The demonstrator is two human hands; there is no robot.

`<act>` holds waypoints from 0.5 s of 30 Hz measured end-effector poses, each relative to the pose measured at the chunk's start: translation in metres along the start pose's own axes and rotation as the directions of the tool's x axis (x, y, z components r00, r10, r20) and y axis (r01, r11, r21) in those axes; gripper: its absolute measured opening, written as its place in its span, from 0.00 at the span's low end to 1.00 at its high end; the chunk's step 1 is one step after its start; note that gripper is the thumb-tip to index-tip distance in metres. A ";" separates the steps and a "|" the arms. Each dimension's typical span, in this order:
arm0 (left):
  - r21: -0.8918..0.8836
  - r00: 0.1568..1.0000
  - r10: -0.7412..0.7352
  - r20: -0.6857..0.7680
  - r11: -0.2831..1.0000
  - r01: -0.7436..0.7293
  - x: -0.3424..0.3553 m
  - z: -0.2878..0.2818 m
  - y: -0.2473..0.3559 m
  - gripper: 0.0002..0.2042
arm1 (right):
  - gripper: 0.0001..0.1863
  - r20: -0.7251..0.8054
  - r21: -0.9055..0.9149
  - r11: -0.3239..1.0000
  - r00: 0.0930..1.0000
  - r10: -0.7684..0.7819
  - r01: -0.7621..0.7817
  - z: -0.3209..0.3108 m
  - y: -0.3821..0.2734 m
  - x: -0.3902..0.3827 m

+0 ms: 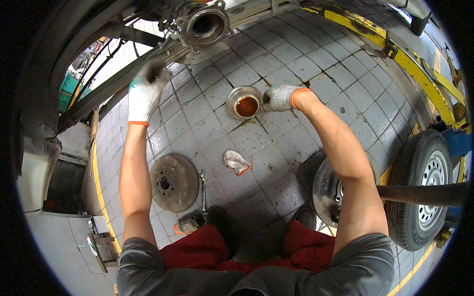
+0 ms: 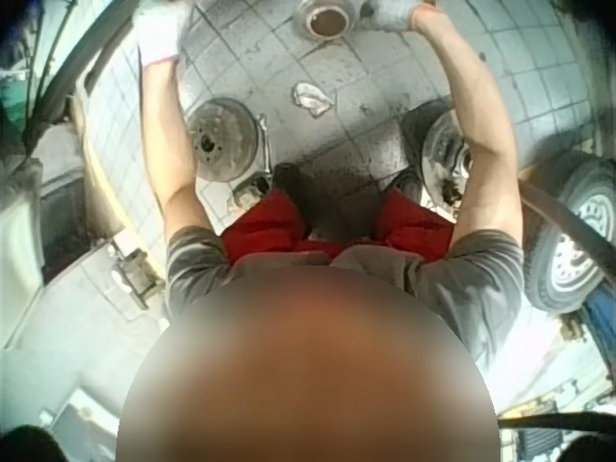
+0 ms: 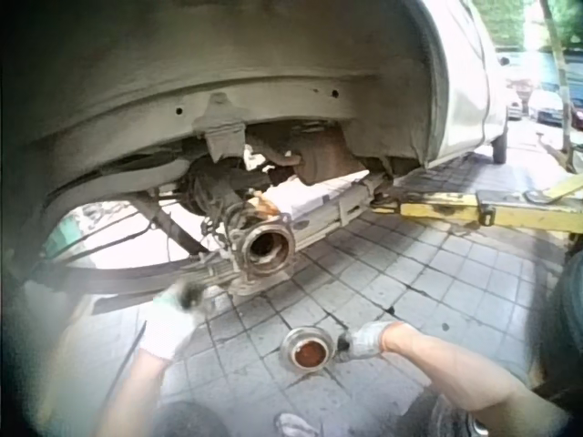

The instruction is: The person wipes a vehicle suspension component with a cloth while the vehicle is raised on a lift. They then walk to a nearby area and manipulate a small metal ring or clip with their gloved hands.

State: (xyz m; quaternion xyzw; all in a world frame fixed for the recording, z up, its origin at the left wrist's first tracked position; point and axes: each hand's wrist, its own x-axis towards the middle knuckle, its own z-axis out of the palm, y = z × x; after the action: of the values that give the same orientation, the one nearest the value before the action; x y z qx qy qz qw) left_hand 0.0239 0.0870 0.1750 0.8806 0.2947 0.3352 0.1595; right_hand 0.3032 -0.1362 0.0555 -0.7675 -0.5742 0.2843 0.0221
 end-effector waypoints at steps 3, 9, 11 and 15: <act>-0.259 0.959 0.107 -0.264 0.949 -0.177 0.017 0.014 0.056 0.17 | 0.27 0.013 -0.008 1.000 1.000 0.000 0.000 0.000 -0.001 0.002; -0.171 0.901 0.167 -0.399 0.952 -0.252 0.044 0.039 0.068 0.25 | 0.29 0.011 0.020 0.999 0.999 -0.030 0.030 -0.002 -0.004 -0.002; -0.268 0.922 0.114 -0.371 0.937 -0.224 0.048 0.042 0.073 0.26 | 0.29 0.018 0.018 1.000 1.000 -0.003 0.003 0.002 0.003 -0.004; -0.167 0.923 0.129 -0.362 0.965 -0.200 0.050 0.040 0.087 0.27 | 0.28 0.042 -0.007 0.999 0.998 0.047 -0.046 0.006 0.016 -0.001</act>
State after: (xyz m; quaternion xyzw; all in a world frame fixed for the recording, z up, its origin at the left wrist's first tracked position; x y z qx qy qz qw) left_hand 0.1171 0.0477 0.2125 0.8083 0.2075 0.5259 0.1642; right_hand 0.3140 -0.1446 0.0450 -0.7745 -0.5575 0.2990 0.0011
